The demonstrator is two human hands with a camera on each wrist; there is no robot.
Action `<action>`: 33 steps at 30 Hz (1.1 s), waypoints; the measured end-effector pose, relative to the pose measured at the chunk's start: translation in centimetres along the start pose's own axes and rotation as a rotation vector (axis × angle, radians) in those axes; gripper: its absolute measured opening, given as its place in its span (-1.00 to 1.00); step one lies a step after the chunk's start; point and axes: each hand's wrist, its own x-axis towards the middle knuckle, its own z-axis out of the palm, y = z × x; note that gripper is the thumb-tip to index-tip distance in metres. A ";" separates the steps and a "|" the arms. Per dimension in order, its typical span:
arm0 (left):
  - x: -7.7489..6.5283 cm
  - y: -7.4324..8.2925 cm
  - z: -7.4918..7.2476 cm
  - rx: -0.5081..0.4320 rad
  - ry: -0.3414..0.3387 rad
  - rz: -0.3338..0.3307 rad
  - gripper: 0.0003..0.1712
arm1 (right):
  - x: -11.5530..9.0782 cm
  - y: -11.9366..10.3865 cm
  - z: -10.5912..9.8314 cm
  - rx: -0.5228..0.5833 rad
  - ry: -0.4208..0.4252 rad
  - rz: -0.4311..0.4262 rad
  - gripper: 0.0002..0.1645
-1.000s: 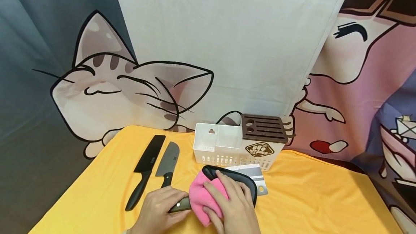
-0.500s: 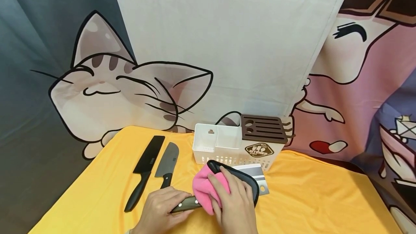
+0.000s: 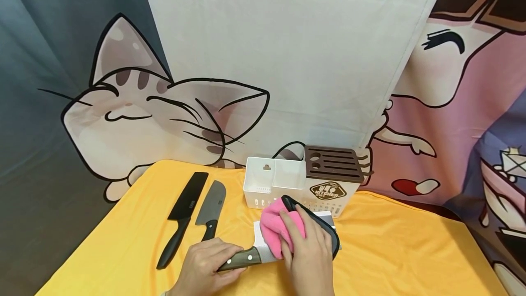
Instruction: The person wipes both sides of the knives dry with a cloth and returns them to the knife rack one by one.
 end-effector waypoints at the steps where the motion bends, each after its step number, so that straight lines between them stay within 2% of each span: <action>1: 0.0 0.0 0.0 0.001 0.003 0.003 -0.76 | 0.0 0.2 -0.1 -0.002 -0.001 0.011 -0.50; 3: 0.0 -0.1 0.0 0.002 0.007 0.006 -0.76 | 0.0 0.5 -0.2 -0.003 0.004 0.030 -0.53; 6: 0.0 -0.1 -0.1 -0.003 0.012 0.003 -0.77 | 0.1 1.1 -0.4 0.009 0.015 0.053 -0.43; 11: 0.0 -0.1 -0.2 -0.011 0.012 -0.004 -0.79 | 0.2 2.0 -0.7 0.014 0.035 0.098 -0.41; 23: 0.0 -0.2 -0.5 0.000 0.004 -0.019 -0.71 | 0.4 3.0 -1.6 0.003 0.028 0.271 -0.48; 33: 0.1 -0.4 -0.9 0.008 0.018 -0.049 -0.68 | 0.3 3.4 -2.3 -0.008 0.049 0.303 -0.49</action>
